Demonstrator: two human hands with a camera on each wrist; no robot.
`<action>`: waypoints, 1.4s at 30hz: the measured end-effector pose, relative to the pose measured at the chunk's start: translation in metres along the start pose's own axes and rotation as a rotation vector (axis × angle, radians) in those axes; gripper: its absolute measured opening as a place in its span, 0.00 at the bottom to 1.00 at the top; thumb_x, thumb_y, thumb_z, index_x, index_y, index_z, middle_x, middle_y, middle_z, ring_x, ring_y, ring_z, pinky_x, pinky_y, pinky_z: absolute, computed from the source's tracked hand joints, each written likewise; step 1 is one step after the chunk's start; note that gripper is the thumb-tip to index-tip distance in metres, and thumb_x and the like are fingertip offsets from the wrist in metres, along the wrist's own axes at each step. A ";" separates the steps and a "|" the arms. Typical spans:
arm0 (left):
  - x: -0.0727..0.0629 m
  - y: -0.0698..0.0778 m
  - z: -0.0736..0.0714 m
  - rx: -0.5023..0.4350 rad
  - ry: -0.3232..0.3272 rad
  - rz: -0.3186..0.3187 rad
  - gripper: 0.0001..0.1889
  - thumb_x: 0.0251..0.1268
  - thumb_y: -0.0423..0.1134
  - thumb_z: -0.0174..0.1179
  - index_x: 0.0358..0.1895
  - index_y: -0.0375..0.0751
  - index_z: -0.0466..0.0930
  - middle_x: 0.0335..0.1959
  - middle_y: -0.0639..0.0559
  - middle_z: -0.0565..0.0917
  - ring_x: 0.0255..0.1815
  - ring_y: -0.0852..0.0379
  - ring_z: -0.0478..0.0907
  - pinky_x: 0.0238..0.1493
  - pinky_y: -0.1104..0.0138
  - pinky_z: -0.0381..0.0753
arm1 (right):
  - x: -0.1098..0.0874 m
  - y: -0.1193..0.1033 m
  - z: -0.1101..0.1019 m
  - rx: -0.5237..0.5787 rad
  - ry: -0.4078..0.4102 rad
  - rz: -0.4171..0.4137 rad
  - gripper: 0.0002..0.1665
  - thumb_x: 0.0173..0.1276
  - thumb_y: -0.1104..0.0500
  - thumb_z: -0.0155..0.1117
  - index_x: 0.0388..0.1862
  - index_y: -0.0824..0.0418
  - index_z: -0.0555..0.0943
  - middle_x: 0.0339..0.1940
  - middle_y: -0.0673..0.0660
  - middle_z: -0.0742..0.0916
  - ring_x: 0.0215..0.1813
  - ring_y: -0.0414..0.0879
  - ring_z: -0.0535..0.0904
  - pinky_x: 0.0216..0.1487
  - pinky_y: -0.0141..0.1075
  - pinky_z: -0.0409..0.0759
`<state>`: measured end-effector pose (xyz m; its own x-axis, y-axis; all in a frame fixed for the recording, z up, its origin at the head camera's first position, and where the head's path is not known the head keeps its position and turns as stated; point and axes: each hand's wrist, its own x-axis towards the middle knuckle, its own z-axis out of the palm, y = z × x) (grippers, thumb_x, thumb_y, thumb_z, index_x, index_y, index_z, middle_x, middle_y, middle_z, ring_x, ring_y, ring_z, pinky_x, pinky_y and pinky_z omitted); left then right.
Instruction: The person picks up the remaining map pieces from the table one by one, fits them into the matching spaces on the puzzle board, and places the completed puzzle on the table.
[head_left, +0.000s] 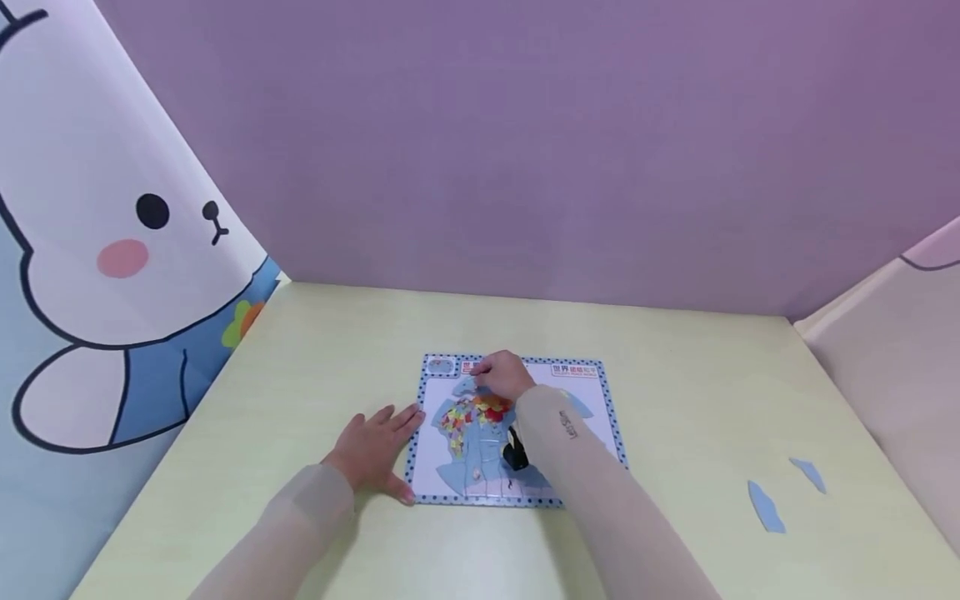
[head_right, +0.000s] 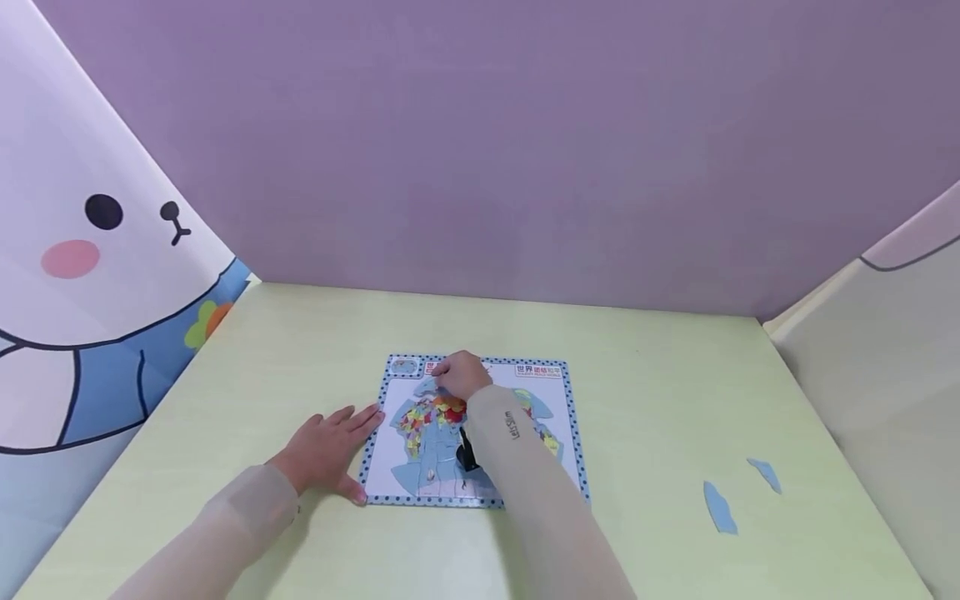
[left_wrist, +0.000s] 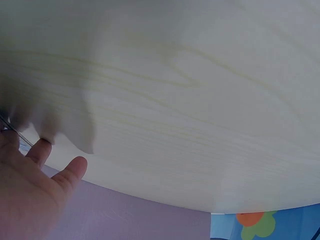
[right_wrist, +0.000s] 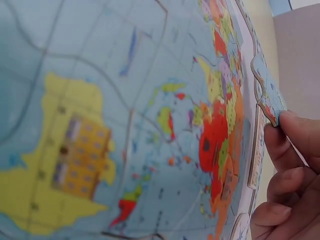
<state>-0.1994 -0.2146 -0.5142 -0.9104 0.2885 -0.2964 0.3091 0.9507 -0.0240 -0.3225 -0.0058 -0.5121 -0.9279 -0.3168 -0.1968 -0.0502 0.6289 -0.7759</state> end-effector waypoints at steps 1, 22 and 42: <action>0.000 -0.001 0.000 -0.008 0.001 -0.001 0.59 0.35 0.70 0.70 0.75 0.48 0.57 0.76 0.54 0.57 0.73 0.41 0.54 0.64 0.40 0.60 | 0.000 -0.001 0.001 0.000 -0.006 -0.002 0.08 0.67 0.62 0.64 0.43 0.60 0.87 0.46 0.56 0.85 0.50 0.50 0.78 0.56 0.45 0.76; -0.008 -0.008 0.002 -0.047 0.003 -0.013 0.60 0.33 0.70 0.71 0.74 0.46 0.59 0.75 0.52 0.58 0.73 0.40 0.55 0.63 0.37 0.60 | 0.000 -0.012 0.014 -0.087 -0.054 -0.009 0.08 0.65 0.62 0.66 0.41 0.61 0.87 0.45 0.56 0.85 0.47 0.49 0.78 0.51 0.41 0.78; 0.000 -0.001 -0.004 -0.074 -0.013 0.016 0.60 0.35 0.68 0.71 0.74 0.45 0.56 0.75 0.50 0.57 0.73 0.39 0.53 0.63 0.38 0.61 | 0.006 -0.006 0.004 -0.151 -0.074 0.076 0.07 0.63 0.59 0.69 0.39 0.55 0.88 0.45 0.53 0.85 0.46 0.47 0.77 0.49 0.42 0.78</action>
<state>-0.2005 -0.2150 -0.5100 -0.9018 0.3023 -0.3087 0.3017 0.9520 0.0509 -0.3260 -0.0141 -0.5108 -0.9015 -0.3126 -0.2993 -0.0413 0.7505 -0.6596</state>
